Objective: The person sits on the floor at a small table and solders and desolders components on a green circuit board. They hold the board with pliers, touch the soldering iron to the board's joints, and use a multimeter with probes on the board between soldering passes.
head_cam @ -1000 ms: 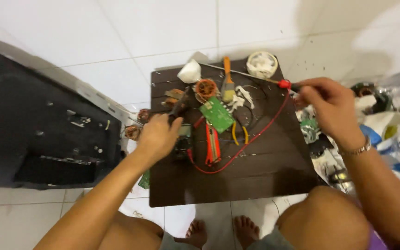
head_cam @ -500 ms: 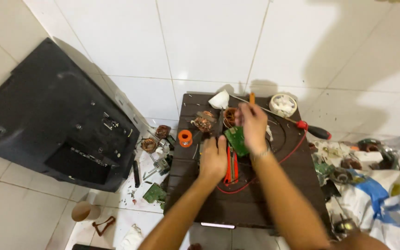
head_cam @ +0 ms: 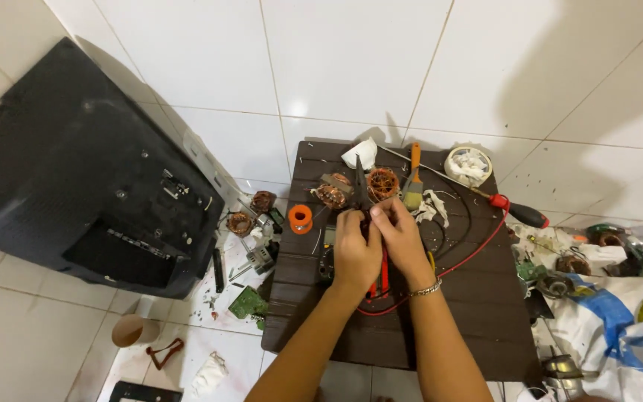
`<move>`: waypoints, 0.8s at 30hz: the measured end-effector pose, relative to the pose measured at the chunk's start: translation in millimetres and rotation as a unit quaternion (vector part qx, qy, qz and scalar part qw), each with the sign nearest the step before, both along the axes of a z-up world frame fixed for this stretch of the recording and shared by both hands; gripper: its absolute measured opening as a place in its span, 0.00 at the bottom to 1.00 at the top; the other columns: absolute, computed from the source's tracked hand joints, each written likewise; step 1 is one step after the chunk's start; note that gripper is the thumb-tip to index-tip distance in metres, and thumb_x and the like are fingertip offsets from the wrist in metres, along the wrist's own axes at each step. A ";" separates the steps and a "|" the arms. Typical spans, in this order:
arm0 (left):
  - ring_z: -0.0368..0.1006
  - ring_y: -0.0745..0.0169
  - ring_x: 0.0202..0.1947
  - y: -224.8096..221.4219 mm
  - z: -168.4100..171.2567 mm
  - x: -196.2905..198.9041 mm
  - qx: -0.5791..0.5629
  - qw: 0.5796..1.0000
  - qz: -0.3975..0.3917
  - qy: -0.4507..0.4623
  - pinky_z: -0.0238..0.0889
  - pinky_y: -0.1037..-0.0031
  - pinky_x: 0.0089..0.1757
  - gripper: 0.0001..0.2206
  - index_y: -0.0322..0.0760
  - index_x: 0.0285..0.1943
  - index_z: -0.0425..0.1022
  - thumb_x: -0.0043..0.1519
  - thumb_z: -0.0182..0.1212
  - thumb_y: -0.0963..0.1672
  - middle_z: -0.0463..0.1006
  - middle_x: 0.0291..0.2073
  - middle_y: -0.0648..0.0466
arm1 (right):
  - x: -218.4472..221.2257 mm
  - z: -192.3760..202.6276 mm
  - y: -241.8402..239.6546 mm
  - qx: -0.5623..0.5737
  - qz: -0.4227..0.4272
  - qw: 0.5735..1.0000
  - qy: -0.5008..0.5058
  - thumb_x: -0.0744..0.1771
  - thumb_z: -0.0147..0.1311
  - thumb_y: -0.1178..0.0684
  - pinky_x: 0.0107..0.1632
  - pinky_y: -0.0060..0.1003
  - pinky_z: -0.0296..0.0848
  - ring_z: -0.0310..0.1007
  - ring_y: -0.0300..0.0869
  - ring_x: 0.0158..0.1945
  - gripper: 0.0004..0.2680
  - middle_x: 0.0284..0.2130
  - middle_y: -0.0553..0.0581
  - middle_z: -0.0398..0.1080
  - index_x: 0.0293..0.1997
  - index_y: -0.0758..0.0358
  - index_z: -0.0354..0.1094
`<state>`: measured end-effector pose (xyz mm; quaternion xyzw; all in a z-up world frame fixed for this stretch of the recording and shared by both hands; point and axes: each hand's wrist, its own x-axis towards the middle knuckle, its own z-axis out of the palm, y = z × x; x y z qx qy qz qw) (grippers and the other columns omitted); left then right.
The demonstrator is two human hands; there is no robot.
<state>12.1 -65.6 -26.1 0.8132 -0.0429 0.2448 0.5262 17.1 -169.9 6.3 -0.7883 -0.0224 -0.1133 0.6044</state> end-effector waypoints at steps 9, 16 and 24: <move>0.73 0.31 0.54 -9.5 48.9 -25.0 -0.058 0.996 -0.064 0.026 0.75 0.57 0.47 0.15 0.26 0.56 0.69 0.62 0.61 0.40 0.66 0.58 0.36 | -3.5 1.3 -4.1 0.116 -0.031 0.992 0.024 0.70 0.57 0.45 0.40 0.36 0.63 0.65 0.41 0.35 0.11 0.29 0.58 0.71 0.39 0.64 0.72; 0.57 0.22 0.68 -14.6 44.2 -22.3 -0.016 0.990 -0.126 -0.057 0.53 0.45 0.64 0.22 0.19 0.65 0.65 0.61 0.58 0.37 0.63 0.64 0.24 | 4.7 -5.8 -5.8 0.207 -0.096 0.973 0.036 0.69 0.60 0.42 0.33 0.32 0.61 0.62 0.37 0.30 0.14 0.25 0.51 0.64 0.32 0.61 0.67; 0.73 0.43 0.58 1.5 52.3 -27.4 -0.053 0.983 -0.124 -0.128 0.62 0.59 0.61 0.22 0.30 0.62 0.74 0.56 0.65 0.37 0.78 0.55 0.42 | -28.3 75.0 34.6 0.189 -0.106 0.976 -0.004 0.69 0.59 0.45 0.33 0.29 0.61 0.60 0.35 0.28 0.13 0.22 0.48 0.63 0.28 0.61 0.68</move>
